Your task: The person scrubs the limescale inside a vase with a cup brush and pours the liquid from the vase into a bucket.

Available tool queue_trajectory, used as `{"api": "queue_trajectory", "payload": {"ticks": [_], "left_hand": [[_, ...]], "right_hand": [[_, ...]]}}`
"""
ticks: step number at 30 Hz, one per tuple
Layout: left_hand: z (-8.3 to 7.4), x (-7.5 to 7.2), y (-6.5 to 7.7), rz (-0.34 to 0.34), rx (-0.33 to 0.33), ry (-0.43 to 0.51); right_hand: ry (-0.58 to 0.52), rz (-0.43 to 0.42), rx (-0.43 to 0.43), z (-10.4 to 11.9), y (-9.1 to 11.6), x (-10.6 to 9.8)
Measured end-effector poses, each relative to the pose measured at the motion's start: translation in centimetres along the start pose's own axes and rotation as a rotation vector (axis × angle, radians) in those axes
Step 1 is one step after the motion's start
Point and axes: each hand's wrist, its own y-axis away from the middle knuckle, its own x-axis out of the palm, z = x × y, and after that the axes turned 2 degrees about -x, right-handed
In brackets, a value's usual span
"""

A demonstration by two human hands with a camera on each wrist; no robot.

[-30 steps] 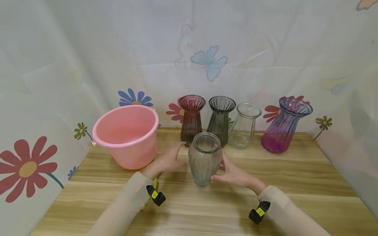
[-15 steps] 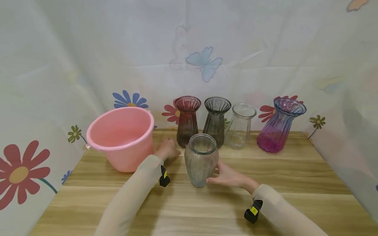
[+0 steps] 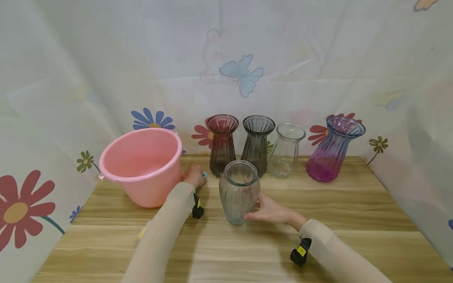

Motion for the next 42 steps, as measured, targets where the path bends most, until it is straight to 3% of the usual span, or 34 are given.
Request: {"api": "queue_trajectory", "payload": {"ticks": [3, 6, 9, 10, 16, 22, 26, 29, 33, 36, 42], "left_hand": [[0.1, -0.1, 0.2, 0.004, 0.017, 0.026], [-0.2, -0.5, 0.2, 0.000, 0.080, 0.037], [-0.6, -1.2, 0.4, 0.011, 0.137, 0.109], [-0.8, -1.4, 0.4, 0.038, 0.144, 0.180], [-1.5, -2.4, 0.9, 0.206, 0.072, 0.707], [-1.8, -3.7, 1.6, 0.305, 0.053, 0.826], [-1.9, -5.1, 2.2, 0.405, 0.003, 0.921], [-2.3, -6.5, 2.7, 0.440, 0.010, 0.973], [-3.2, -8.7, 3.8, 0.428, 0.057, 1.055], [-3.6, -10.6, 5.0, 0.382, 0.113, 1.138], [-2.2, -13.8, 7.4, 0.263, 0.264, 1.342]], "right_hand": [[0.022, -0.003, -0.028, -0.2, -0.1, 0.1], [0.011, -0.005, -0.018, -0.1, -0.2, 0.2], [-0.019, -0.010, 0.013, 0.0, -0.1, 0.2], [-0.019, -0.012, 0.018, 0.1, -0.1, 0.2], [-0.016, -0.018, 0.022, -0.1, -0.1, 0.2], [-0.010, -0.027, 0.024, -0.2, -0.1, 0.3], [-0.006, -0.031, 0.029, -0.3, -0.2, 0.5], [-0.005, -0.034, 0.028, -0.3, -0.2, 0.5], [-0.006, -0.040, 0.024, -0.4, -0.2, 0.5], [-0.005, -0.045, 0.023, -0.4, -0.3, 0.5], [-0.034, -0.047, 0.031, -0.2, -0.3, 0.7]]}}
